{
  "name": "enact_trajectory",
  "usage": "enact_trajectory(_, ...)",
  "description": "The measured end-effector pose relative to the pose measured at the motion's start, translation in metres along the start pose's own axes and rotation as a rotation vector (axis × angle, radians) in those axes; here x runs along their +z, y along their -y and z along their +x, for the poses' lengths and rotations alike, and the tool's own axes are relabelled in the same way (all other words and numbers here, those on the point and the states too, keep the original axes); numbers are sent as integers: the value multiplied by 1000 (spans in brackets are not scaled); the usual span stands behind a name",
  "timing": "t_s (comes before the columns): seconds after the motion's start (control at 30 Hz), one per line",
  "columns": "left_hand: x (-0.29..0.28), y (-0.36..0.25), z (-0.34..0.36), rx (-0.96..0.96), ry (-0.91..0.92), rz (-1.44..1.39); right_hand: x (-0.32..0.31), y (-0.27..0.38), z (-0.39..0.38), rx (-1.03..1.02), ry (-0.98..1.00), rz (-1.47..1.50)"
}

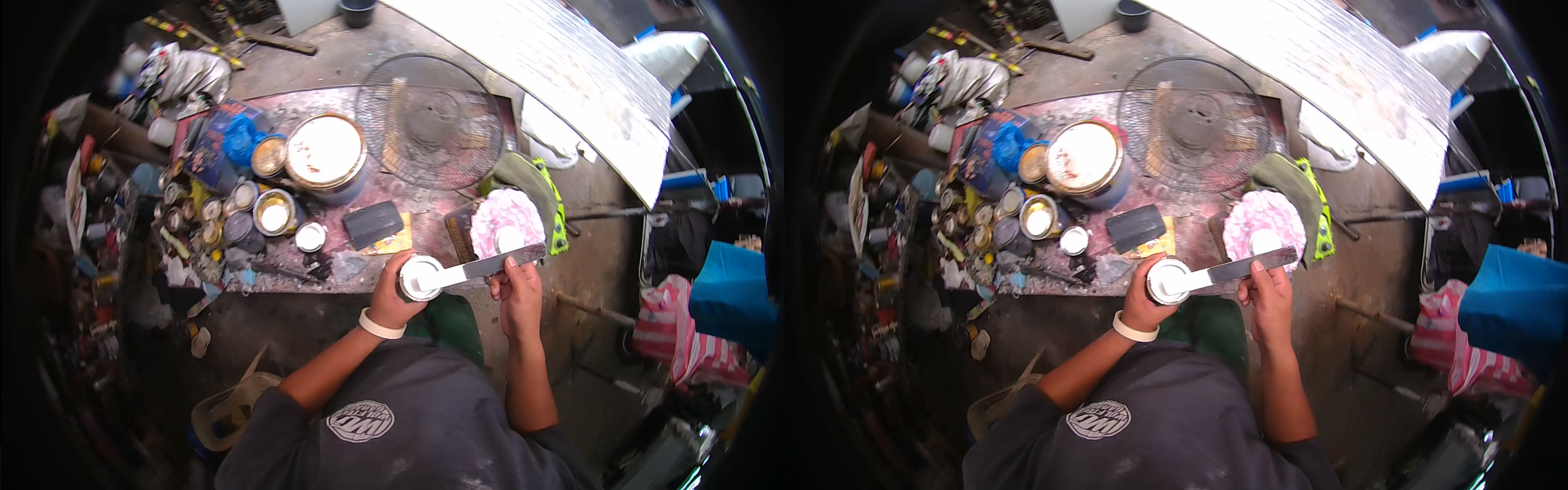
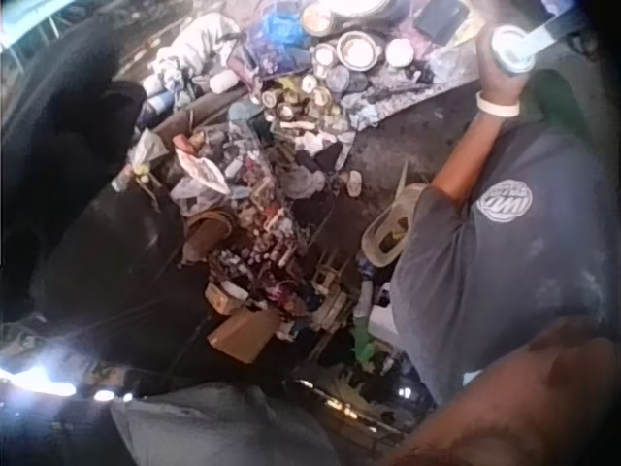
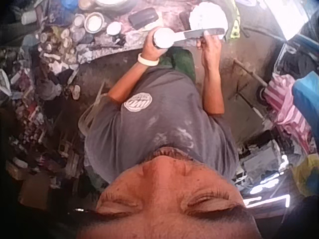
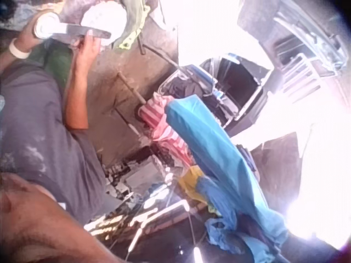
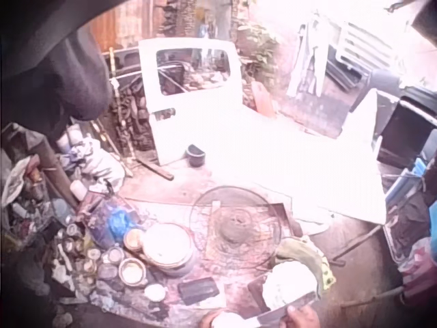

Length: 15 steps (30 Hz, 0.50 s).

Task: The person adds white paint to a small container and mixes it with a scraper, then uses the scraper to gather and mix more paint from a larger lid.

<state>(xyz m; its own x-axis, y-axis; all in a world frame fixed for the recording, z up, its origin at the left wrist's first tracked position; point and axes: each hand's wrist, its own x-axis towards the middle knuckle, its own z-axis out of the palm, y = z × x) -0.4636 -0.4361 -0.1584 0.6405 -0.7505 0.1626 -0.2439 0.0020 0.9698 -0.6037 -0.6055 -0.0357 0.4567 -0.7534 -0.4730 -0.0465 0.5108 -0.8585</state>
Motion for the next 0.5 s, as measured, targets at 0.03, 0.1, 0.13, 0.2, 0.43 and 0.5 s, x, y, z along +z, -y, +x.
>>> enact_trajectory(0.03,-4,-2,-1,17,-28,28,5,1,3,-3,36,-33)
enact_trajectory(0.1,-13,-6,-4,50,-82,86,17,3,11,-10,106,-98)
enact_trajectory(0.13,-17,-7,-7,38,-96,87,26,6,15,-11,153,-102)
enact_trajectory(0.2,-27,-3,-14,30,-133,96,42,6,29,8,220,-129)
enact_trajectory(0.43,-42,-7,-25,-24,-261,52,93,11,67,75,444,-209)
enact_trajectory(0.5,-45,-10,-27,-11,-279,88,104,11,71,91,491,-226)
